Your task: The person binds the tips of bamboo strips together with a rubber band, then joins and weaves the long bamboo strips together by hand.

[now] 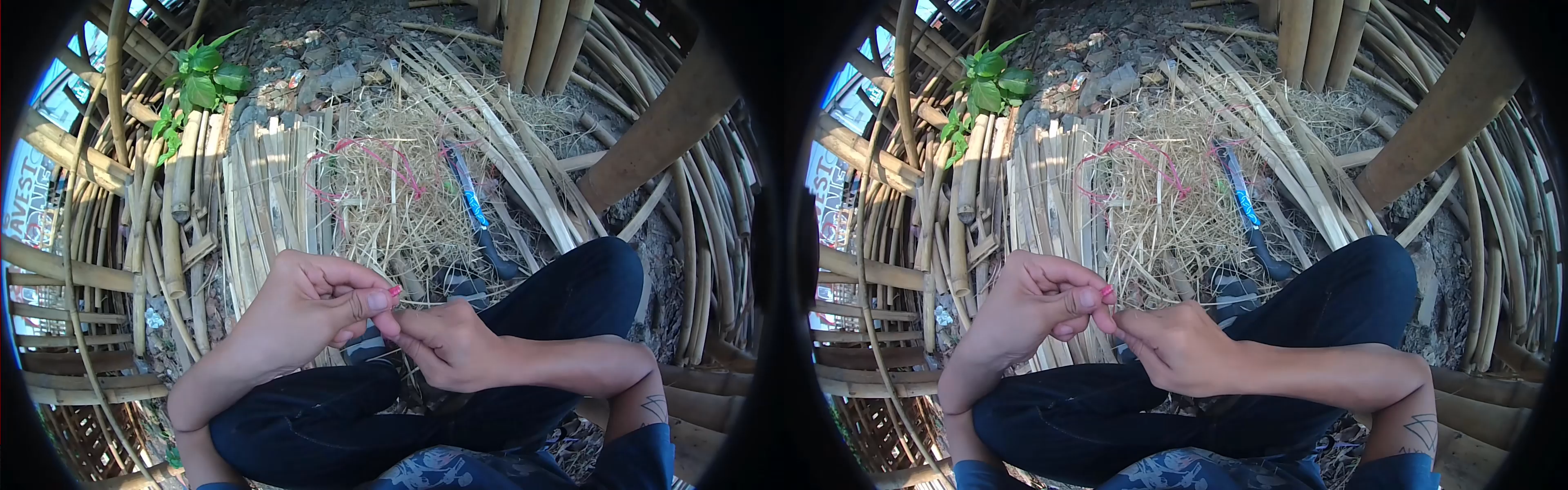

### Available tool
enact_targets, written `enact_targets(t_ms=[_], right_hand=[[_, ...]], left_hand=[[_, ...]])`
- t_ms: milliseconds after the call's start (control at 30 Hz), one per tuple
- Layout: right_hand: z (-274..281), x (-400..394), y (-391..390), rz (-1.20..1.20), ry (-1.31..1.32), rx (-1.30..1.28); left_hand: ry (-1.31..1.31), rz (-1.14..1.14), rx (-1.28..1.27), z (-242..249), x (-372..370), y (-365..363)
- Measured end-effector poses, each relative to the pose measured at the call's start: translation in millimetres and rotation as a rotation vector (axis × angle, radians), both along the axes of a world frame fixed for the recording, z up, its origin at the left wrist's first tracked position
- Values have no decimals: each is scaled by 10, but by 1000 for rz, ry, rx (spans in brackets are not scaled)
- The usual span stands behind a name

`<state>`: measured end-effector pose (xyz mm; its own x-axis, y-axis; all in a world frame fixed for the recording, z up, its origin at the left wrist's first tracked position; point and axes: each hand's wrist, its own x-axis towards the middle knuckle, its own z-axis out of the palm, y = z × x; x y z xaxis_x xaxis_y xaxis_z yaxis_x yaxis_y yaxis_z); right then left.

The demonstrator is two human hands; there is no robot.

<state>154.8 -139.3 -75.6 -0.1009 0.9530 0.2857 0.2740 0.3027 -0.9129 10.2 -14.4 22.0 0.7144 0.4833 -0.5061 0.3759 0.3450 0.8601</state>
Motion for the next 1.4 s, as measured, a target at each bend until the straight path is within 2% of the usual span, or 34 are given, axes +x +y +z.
enact_targets(t_ms=[33, 100, 400, 433, 500, 567, 633, 700, 767, 800, 867, 967, 1033, 1133, 1200, 1233, 1300, 1333, 1400], right_hand=[[15, -14, 0, 0, -2, -2], [61, -35, 18, -103, -197, 189], [247, 136, 11, -56, -581, 384], [243, 135, 10, -55, -580, 384], [222, 126, -4, 21, -761, 406], [176, 114, -1, 30, -783, 411], [179, 135, -3, 37, -815, 418], [210, 157, -10, 30, -718, 395], [261, 244, 21, -8, -708, 425], [280, 284, 39, -46, -698, 453], [291, 312, 57, -83, -727, 524], [325, 348, 47, -131, -836, 652], [328, 370, 46, -140, -915, 705], [315, 413, 89, -200, -870, 795], [280, 438, 124, -112, -561, 516], [220, 414, 125, -115, -560, 516], [99, 322, 105, -102, -36, 157], [101, 284, 85, -103, -38, 161], [103, 222, 51, -14, 515, -323]], left_hand=[[-20, 15, -13, -34, 3, -3], [-43, 32, -24, -57, 19, -20], [11, 14, 177, 6, -5, -42], [37, -48, 176, 21, -11, -54], [64, -112, 170, 19, 0, -88], [81, -5, 72, 10, 42, -138], [69, -14, 107, -52, 38, -151], [59, -21, 140, -141, 20, -166], [7, -74, 444, -215, -10, -189], [10, -71, 442, -182, -4, -189], [105, -203, 638, -84, 21, -190], [57, -263, 758, -127, 10, -225], [61, -286, 730, -142, 10, -226], [76, -353, 655, -142, 1, -231], [83, -398, 607, -135, -5, -242], [65, -384, 584, -126, -16, -247], [48, -370, 564, -93, -30, -251], [52, -363, 512, -70, -30, -249], [56, -360, 462, -73, -39, -252]])
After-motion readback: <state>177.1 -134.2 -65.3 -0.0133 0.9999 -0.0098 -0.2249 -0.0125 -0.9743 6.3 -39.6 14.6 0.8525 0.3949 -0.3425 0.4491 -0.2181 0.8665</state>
